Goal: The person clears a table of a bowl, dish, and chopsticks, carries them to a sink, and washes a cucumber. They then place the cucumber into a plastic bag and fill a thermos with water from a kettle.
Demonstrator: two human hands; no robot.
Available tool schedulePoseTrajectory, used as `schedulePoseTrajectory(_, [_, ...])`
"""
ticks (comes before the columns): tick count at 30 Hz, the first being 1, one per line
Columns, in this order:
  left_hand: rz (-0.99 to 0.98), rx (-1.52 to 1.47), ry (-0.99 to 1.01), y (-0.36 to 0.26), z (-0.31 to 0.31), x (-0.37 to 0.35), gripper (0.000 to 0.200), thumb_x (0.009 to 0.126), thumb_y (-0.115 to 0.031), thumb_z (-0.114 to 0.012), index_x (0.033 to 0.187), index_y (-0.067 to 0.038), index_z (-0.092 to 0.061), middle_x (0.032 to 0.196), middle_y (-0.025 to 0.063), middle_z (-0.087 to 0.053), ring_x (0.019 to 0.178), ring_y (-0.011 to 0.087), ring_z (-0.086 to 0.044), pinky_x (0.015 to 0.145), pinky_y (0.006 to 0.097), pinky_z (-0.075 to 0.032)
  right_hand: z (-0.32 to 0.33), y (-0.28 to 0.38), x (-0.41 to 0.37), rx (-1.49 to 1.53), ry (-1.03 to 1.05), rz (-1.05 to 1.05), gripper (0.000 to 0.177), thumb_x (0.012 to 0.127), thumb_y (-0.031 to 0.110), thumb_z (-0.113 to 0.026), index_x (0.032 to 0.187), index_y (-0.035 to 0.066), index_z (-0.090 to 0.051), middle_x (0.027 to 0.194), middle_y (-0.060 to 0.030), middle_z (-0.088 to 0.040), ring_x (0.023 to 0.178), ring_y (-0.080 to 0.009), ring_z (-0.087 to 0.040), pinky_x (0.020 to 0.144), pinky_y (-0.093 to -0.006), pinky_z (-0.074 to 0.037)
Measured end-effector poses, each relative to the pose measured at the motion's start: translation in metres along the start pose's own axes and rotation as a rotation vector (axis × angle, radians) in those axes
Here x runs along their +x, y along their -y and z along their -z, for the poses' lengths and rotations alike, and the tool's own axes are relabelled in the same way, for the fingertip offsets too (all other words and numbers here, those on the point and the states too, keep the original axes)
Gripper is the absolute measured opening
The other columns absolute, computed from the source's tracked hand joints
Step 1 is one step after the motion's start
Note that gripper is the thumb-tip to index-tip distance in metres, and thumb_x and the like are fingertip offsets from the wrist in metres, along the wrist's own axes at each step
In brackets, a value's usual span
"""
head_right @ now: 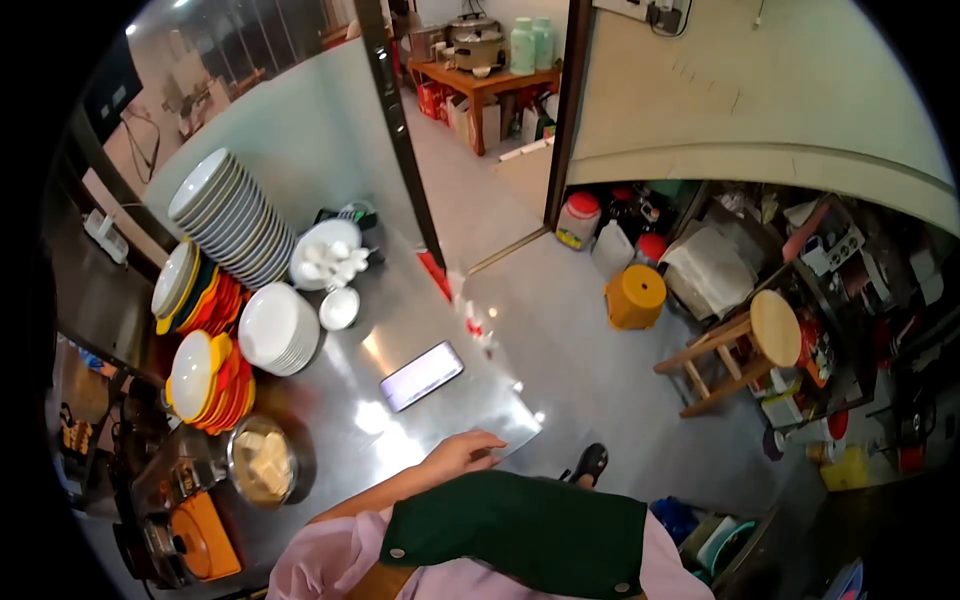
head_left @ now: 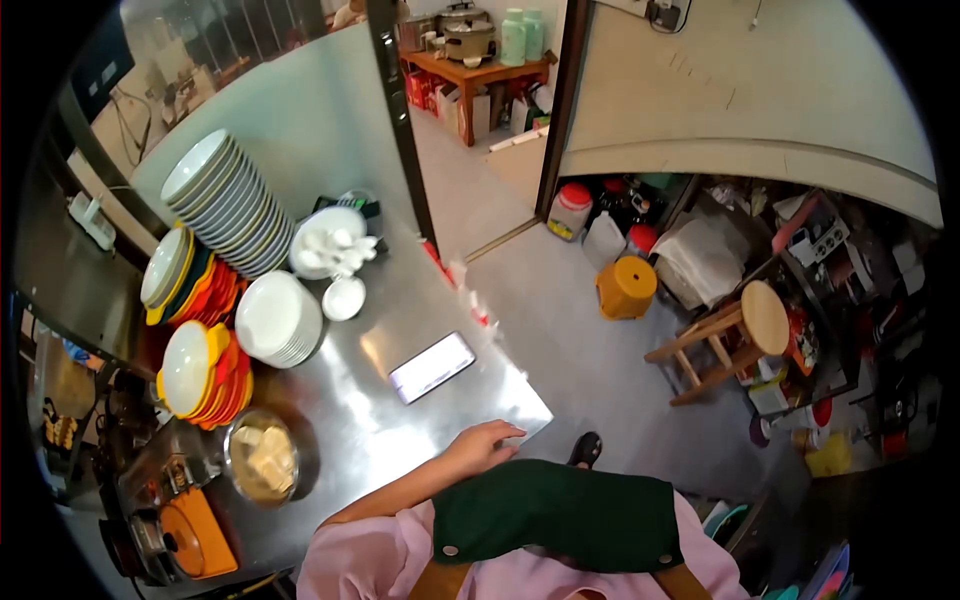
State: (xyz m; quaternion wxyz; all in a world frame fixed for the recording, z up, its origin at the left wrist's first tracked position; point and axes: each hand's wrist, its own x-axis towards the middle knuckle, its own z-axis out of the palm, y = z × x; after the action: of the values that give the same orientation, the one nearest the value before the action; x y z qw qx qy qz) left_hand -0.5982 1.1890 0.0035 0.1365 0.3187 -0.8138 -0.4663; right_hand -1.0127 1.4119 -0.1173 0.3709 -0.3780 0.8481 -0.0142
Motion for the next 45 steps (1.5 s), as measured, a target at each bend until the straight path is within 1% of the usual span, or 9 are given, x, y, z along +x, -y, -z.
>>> schedulePoseTrajectory(3, [0.054, -0.190, -0.303, -0.003, -0.031, 0.094, 0.027, 0.075, -0.010, -0.058, 0.102, -0.006, -0.054, 0.100, 0.0098, -0.052, 0.087, 0.0194, -0.055, 0.071, 0.0292, -0.046, 0.058, -0.033, 0.072, 0.005, 0.023, 0.021, 0.022, 0.068, 0.022, -0.063, 0.081, 0.004, -0.061, 0.073, -0.0133, -0.061, 0.069, -0.0258, -0.058, 0.065, -0.0335, -0.045])
schedulePoseTrajectory(12, [-0.023, -0.068, -0.352, -0.035, -0.032, 0.244, 0.033, 0.075, -0.018, -0.057, 0.106, -0.007, -0.051, 0.115, 0.0137, -0.044, 0.103, 0.0297, -0.045, 0.084, 0.0327, -0.040, 0.224, -0.016, 0.274, 0.065, -0.021, 0.165, 0.020, 0.069, 0.020, -0.062, 0.080, 0.003, -0.061, 0.070, -0.0129, -0.060, 0.065, -0.0260, -0.058, 0.063, -0.0332, -0.045])
schedulePoseTrajectory(18, [0.243, -0.065, -0.582, 0.018, 0.021, 0.271, 0.030, 0.075, -0.019, -0.059, 0.103, -0.007, -0.054, 0.112, 0.0146, -0.046, 0.100, 0.0294, -0.048, 0.083, 0.0333, -0.040, 0.221, 0.140, 0.402, -0.055, 0.063, 0.549, 0.018, 0.069, 0.018, -0.061, 0.080, 0.003, -0.061, 0.070, -0.0132, -0.061, 0.066, -0.0218, -0.058, 0.063, -0.0314, -0.046])
schedulePoseTrajectory(23, [0.314, -0.234, -0.613, 0.120, 0.061, 0.325, 0.032, 0.074, -0.016, -0.061, 0.103, -0.006, -0.054, 0.111, 0.0149, -0.045, 0.094, 0.0277, -0.051, 0.079, 0.0326, -0.043, 0.218, 0.258, 0.502, -0.022, 0.254, 0.502, 0.020, 0.070, 0.019, -0.061, 0.084, 0.004, -0.061, 0.073, -0.0129, -0.061, 0.069, -0.0202, -0.058, 0.064, -0.0311, -0.045])
schedulePoseTrajectory(31, [0.244, 0.105, -0.709, 0.144, 0.309, 0.456, 0.023, 0.072, -0.016, -0.063, 0.092, -0.006, -0.056, 0.115, 0.0136, -0.044, 0.089, 0.0273, -0.053, 0.074, 0.0318, -0.044, 0.263, 0.437, 0.608, 0.011, 0.233, 0.483, 0.021, 0.070, 0.020, -0.060, 0.084, 0.005, -0.061, 0.074, -0.0131, -0.061, 0.070, -0.0210, -0.059, 0.065, -0.0314, -0.045])
schedulePoseTrajectory(38, [0.250, -0.013, -0.889, 0.275, 0.462, 0.603, 0.015, 0.074, -0.017, -0.061, 0.075, -0.003, -0.056, 0.102, 0.0129, -0.054, 0.082, 0.0283, -0.055, 0.066, 0.0341, -0.044, 0.240, 0.592, 0.770, 0.019, 0.318, 0.478, 0.021, 0.070, 0.020, -0.060, 0.085, 0.005, -0.061, 0.075, -0.0132, -0.061, 0.071, -0.0218, -0.059, 0.066, -0.0317, -0.045])
schedulePoseTrajectory(40, [0.368, 0.195, -0.877, 0.327, 0.492, 0.631, 0.026, 0.078, -0.026, -0.054, 0.071, -0.001, -0.057, 0.090, 0.0155, -0.057, 0.078, 0.0287, -0.056, 0.064, 0.0349, -0.043, 0.235, 0.661, 0.826, -0.010, 0.351, 0.531, 0.022, 0.070, 0.020, -0.060, 0.085, 0.005, -0.061, 0.076, -0.0132, -0.061, 0.071, -0.0220, -0.059, 0.066, -0.0318, -0.045])
schedulePoseTrajectory(42, [0.794, -0.111, -0.657, 0.351, 0.533, 0.640, 0.037, 0.082, -0.034, -0.046, 0.074, -0.001, -0.058, 0.082, 0.0168, -0.059, 0.078, 0.0287, -0.056, 0.068, 0.0353, -0.044, 0.222, 0.738, 0.882, -0.033, 0.379, 0.631, 0.022, 0.070, 0.021, -0.060, 0.085, 0.005, -0.061, 0.076, -0.0133, -0.061, 0.071, -0.0222, -0.059, 0.066, -0.0319, -0.045])
schedulePoseTrajectory(45, [0.945, -0.089, -0.783, 0.440, 0.541, 0.624, 0.043, 0.079, -0.042, -0.045, 0.077, -0.001, -0.060, 0.078, 0.0189, -0.059, 0.076, 0.0325, -0.057, 0.068, 0.0376, -0.043, 0.241, 0.885, 0.917, -0.109, 0.365, 0.878, 0.023, 0.070, 0.022, -0.060, 0.086, 0.005, -0.061, 0.078, -0.0137, -0.061, 0.073, -0.0241, -0.059, 0.067, -0.0327, -0.045])
